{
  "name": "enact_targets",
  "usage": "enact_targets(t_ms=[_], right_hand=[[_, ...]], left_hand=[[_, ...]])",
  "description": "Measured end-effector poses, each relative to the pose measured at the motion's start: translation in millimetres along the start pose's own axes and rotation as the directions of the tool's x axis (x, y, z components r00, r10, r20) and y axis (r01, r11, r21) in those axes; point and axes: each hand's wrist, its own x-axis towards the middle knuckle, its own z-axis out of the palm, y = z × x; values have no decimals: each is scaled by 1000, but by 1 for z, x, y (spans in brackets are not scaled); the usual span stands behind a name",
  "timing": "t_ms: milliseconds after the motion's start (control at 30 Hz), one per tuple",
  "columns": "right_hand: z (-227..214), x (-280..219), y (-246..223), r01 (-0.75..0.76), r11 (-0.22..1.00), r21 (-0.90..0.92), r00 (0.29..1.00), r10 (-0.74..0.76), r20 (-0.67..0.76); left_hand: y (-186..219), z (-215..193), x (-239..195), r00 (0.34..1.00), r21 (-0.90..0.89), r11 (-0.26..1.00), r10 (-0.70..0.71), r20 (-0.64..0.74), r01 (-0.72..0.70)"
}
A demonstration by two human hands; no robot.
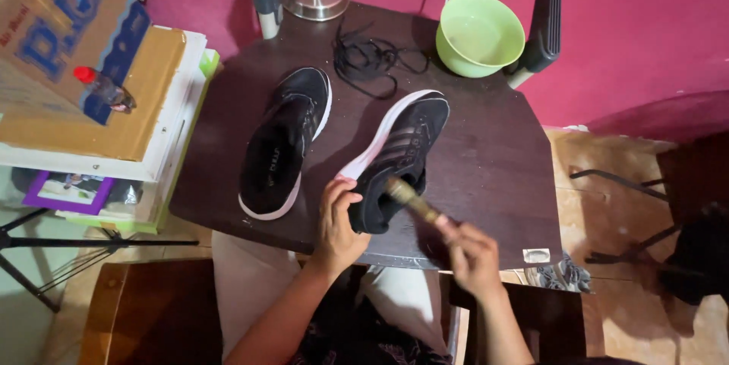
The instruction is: The person scrubs a black sneaker with a toothbrush dipped in a bowl of water. They repeatedly dip the brush and scrub the upper and side panels of the shoe while holding it on a table.
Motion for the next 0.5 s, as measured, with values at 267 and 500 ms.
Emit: enact_targets(t_ms=[267,500], right_hand=[[4,-18,-38,-95,991,99,995,96,-8],[18,-37,-41,-101,992,-76,986,90,-142]], left_hand=[[5,5,-3,993,179,978,-93,-71,104],[2,6,-4,993,221,969,-94,-72,108]])
